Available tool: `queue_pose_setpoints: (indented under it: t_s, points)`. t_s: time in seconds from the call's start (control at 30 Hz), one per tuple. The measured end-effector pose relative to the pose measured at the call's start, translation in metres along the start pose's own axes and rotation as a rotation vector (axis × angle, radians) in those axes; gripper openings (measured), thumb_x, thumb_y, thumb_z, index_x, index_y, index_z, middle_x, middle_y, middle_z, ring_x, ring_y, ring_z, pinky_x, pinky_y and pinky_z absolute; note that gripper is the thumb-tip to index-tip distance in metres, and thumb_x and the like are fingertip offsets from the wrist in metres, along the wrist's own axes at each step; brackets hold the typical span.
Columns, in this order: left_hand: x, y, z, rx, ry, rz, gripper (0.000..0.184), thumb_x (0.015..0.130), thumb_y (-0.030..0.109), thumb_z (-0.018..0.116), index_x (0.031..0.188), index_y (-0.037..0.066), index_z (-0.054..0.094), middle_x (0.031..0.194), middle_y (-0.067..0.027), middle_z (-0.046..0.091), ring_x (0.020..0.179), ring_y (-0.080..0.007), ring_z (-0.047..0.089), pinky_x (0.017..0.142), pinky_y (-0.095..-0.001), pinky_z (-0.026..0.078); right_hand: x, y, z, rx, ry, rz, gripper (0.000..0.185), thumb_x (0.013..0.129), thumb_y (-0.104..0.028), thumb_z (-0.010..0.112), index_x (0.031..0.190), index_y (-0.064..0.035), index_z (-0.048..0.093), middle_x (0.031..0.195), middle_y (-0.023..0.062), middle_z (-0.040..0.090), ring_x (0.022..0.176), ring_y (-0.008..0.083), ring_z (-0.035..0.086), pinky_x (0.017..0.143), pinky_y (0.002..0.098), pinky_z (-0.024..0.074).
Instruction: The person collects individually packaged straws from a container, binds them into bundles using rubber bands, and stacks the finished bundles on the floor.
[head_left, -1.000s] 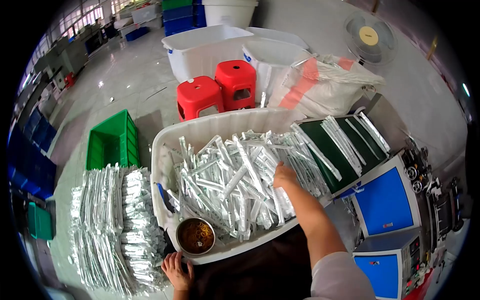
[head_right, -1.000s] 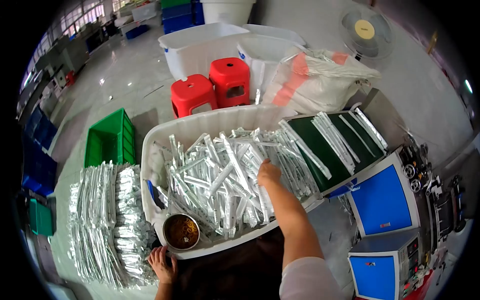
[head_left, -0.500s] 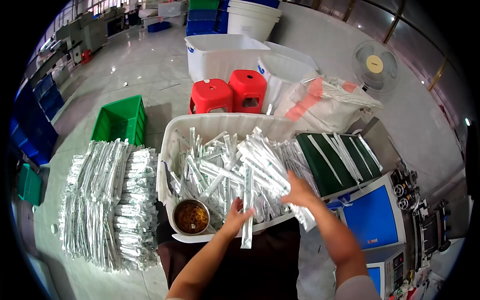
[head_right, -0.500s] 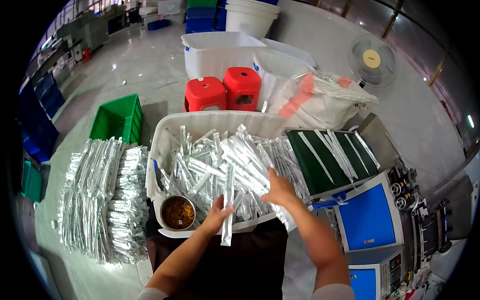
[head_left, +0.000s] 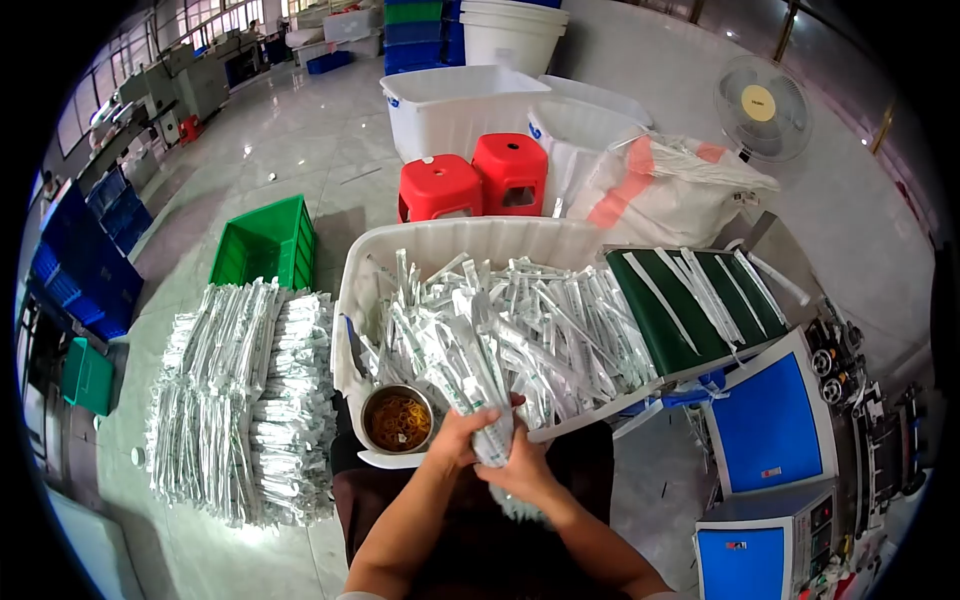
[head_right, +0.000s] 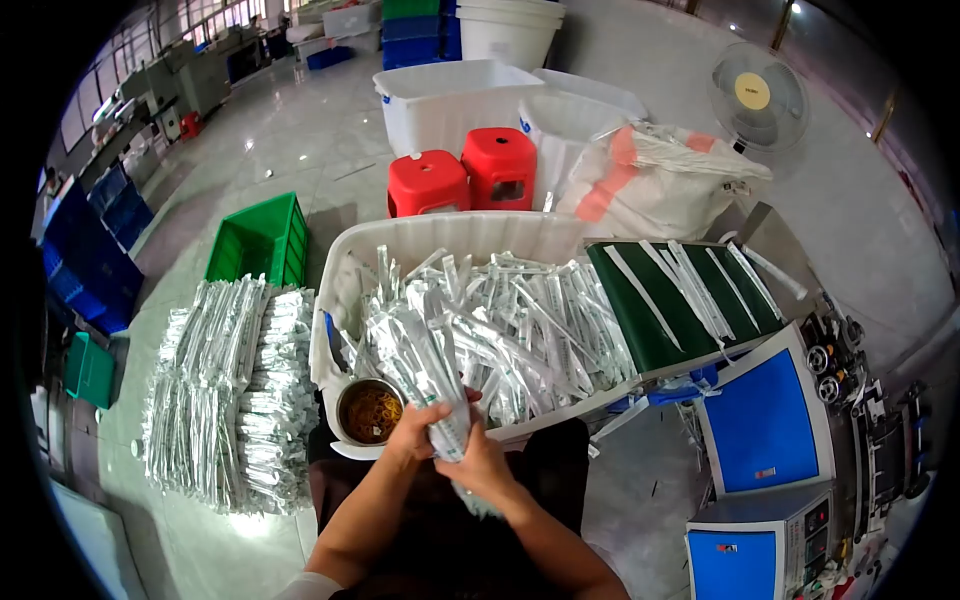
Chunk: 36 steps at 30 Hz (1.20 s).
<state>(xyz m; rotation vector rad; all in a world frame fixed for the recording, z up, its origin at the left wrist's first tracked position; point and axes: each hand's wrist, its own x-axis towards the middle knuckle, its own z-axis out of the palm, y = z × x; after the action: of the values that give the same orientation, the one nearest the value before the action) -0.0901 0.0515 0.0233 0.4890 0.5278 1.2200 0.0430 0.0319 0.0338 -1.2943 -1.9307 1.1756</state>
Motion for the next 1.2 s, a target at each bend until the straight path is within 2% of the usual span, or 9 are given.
queue_pose_setpoints:
  t_s: [0.2,0.27,0.33,0.4,0.67,0.77,0.93,1.0,1.2]
  points:
    - [-0.018,0.013,-0.025,-0.155,0.007,0.026,0.06,0.061,0.008,0.064,0.116,0.004,0.04,0.075,-0.0063,0.05,0.066,-0.0194,0.052,0.074,-0.037,0.043,0.006,0.002,0.026,0.222,-0.249,-0.314,0.072,0.065,-0.025,0.071,0.114,0.0086,0.031,0.085,0.0213,0.057,0.077,0.0335,0.059,0.071,0.0355,0.0463]
    - [-0.026,0.017,-0.031,-0.087,0.049,0.069,0.047,0.061,0.003,0.063,0.105,0.004,0.045,0.068,-0.004,0.046,0.059,-0.016,0.045,0.066,-0.0327,0.04,0.044,0.01,-0.015,0.334,-0.768,0.234,0.072,0.071,-0.022,0.07,0.124,0.0026,0.029,0.112,0.0199,0.05,0.099,0.0292,0.052,0.084,0.0343,0.042]
    - [-0.027,0.018,-0.034,-0.087,0.036,0.057,0.045,0.061,0.003,0.064,0.103,0.004,0.046,0.068,-0.0038,0.047,0.059,-0.016,0.046,0.067,-0.0323,0.04,0.082,0.004,-0.025,-0.015,-0.1,0.166,0.065,0.072,-0.015,0.067,0.126,-0.0011,0.033,0.116,0.0178,0.049,0.105,0.0313,0.05,0.092,0.0348,0.0373]
    - [-0.03,0.012,-0.034,-0.114,0.0,0.022,0.043,0.06,0.002,0.065,0.099,0.004,0.049,0.068,-0.0033,0.048,0.06,-0.016,0.046,0.067,-0.0314,0.039,0.133,0.036,-0.005,-0.408,0.372,-0.51,0.062,0.071,-0.014,0.065,0.124,-0.0008,0.036,0.108,0.019,0.054,0.102,0.0323,0.052,0.09,0.0361,0.0377]
    - [-0.048,0.03,-0.019,0.045,0.204,0.133,0.038,0.061,0.006,0.064,0.096,0.003,0.05,0.081,-0.0063,0.053,0.076,-0.0232,0.052,0.073,-0.0357,0.044,0.129,-0.034,-0.01,-0.599,0.01,-0.469,0.02,0.08,-0.007,0.046,0.099,-0.0027,0.047,0.078,0.0158,0.058,0.067,0.0318,0.059,0.053,0.0402,0.046]
    - [-0.05,0.015,-0.043,-0.018,0.266,0.065,0.045,0.066,0.008,0.06,0.108,0.0,0.046,0.102,-0.0118,0.053,0.096,-0.0256,0.053,0.084,-0.039,0.044,0.074,-0.03,0.036,-0.051,-0.03,-0.286,0.017,0.084,-0.013,0.048,0.094,0.0004,0.049,0.088,0.02,0.054,0.073,0.0342,0.055,0.06,0.0406,0.0441]
    - [-0.052,-0.005,-0.025,-0.156,0.328,-0.051,0.049,0.065,0.0,0.052,0.113,0.0,0.044,0.092,-0.0129,0.056,0.086,-0.0283,0.056,0.079,-0.0414,0.047,0.06,-0.021,0.021,-0.642,0.156,-0.338,0.03,0.084,-0.024,0.049,0.103,-0.0029,0.057,0.106,0.0091,0.056,0.108,0.0292,0.042,0.089,0.0414,0.0314]
    - [-0.053,-0.008,-0.025,-0.24,0.222,-0.12,0.049,0.064,0.0,0.053,0.112,0.001,0.045,0.082,-0.0105,0.054,0.073,-0.0244,0.055,0.073,-0.0394,0.047,0.093,-0.007,0.005,0.158,-0.264,0.246,0.036,0.086,-0.032,0.049,0.106,-0.0022,0.055,0.105,0.0113,0.056,0.099,0.0254,0.051,0.083,0.0373,0.0391]
    - [-0.045,-0.001,-0.028,-0.323,-0.068,-0.125,0.046,0.059,0.008,0.061,0.101,0.0,0.046,0.073,-0.008,0.051,0.063,-0.0202,0.051,0.065,-0.0352,0.042,0.13,-0.014,0.006,0.593,-0.28,-0.045,0.029,0.085,-0.018,0.055,0.105,0.0024,0.054,0.085,0.0038,0.06,0.074,0.007,0.051,0.065,0.0236,0.0429]
